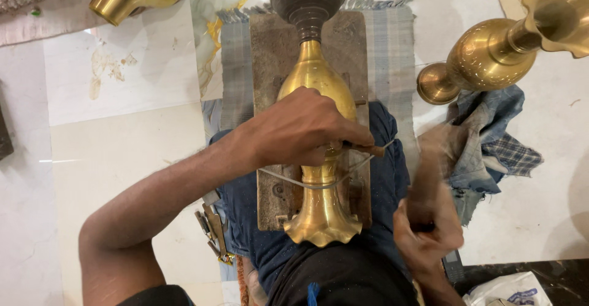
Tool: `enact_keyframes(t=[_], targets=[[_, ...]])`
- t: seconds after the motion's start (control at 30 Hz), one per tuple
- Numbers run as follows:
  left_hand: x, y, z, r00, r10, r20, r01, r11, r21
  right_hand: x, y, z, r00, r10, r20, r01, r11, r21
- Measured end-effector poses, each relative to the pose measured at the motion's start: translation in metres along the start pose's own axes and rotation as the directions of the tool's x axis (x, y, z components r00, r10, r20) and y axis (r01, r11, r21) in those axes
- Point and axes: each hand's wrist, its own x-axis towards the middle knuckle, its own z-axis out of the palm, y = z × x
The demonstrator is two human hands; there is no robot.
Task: The person sits on the floor shaping a brass vase held on a wooden board, repeatedly rubbing and pressing the brass body with a wooden block while guiding a string around the vase, and occasionally repositioning the vase and adjusting the string.
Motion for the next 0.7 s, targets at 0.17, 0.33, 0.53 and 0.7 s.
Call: enact_keyframes(t=[0.17,0.33,0.53,0.7], targets=[[-0.014,0.004,0.012,0.983,-0.104,-0.151,0.094,0.993,-0.073,0.019,-0.013,-0.008,0.996,0.085,-0.022,-0.077,0.965,0.249],[-0.025,0.002,0.027,0.932,-0.07,-0.356,0.03,0.993,-0.116,0.058,-0.019,-0.025,0.993,-0.042,0.107,0.037,0.998,0.043],[-0.024,0.0,0.029,0.951,-0.149,-0.272,0.131,0.988,-0.082,0.093,-0.016,-0.025,0.934,-0.273,0.228,0.291,0.955,-0.048],[-0.027,0.008,0.034,0.942,-0.241,-0.234,0.203,0.964,-0.174,0.1,-0.016,-0.025,0.905,-0.263,0.333,0.28,0.96,-0.004]])
